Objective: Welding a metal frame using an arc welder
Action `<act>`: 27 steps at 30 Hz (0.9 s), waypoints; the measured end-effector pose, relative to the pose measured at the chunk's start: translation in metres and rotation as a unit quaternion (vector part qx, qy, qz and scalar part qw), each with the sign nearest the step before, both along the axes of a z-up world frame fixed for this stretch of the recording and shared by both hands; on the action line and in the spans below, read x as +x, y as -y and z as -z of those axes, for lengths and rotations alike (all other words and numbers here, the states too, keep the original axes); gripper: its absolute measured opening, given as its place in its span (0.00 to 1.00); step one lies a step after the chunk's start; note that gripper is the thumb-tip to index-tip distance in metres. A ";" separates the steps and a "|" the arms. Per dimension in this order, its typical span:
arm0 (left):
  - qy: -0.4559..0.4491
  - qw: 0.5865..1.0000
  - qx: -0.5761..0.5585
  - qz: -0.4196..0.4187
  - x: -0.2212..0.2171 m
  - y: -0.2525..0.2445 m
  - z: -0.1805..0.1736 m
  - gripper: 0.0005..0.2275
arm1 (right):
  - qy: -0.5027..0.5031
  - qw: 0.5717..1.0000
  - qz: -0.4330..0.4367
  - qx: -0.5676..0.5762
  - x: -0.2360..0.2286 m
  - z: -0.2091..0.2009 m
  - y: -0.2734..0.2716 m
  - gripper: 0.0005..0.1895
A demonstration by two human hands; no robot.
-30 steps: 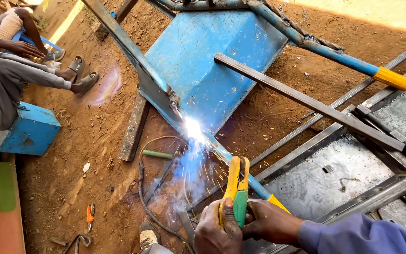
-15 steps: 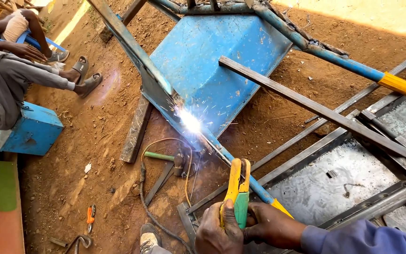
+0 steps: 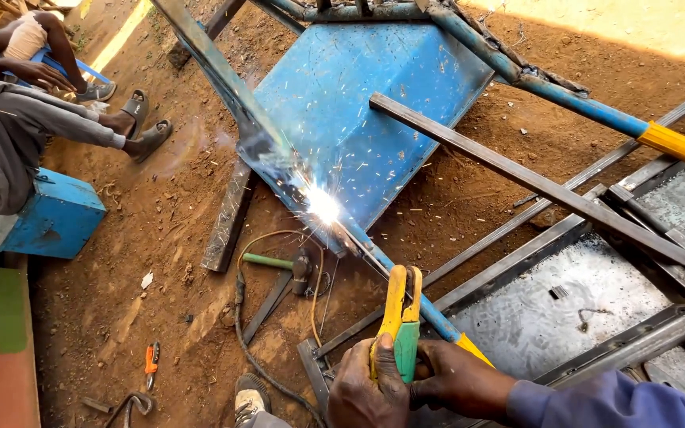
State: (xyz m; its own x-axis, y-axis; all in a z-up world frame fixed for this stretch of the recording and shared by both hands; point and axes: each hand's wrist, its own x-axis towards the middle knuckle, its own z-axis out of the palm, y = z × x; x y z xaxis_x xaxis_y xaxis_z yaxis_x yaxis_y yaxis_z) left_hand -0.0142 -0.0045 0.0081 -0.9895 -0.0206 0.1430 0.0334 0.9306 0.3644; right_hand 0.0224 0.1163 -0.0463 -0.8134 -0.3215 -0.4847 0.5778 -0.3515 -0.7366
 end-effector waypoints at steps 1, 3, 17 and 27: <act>0.000 1.000 0.000 0.000 0.000 0.001 0.001 0.15 | 0.000 1.000 0.000 0.000 0.000 0.002 0.001 0.09; -0.016 0.999 0.028 0.011 -0.001 0.002 0.004 0.14 | 0.002 1.000 -0.013 0.018 0.000 0.008 0.002 0.09; -0.030 0.999 0.015 0.023 0.000 0.002 -0.002 0.16 | 0.007 0.999 -0.017 0.027 -0.001 0.001 0.001 0.11; 0.002 1.000 -0.005 -0.001 -0.002 0.002 0.000 0.15 | 0.022 0.999 -0.016 0.034 -0.002 0.002 0.003 0.11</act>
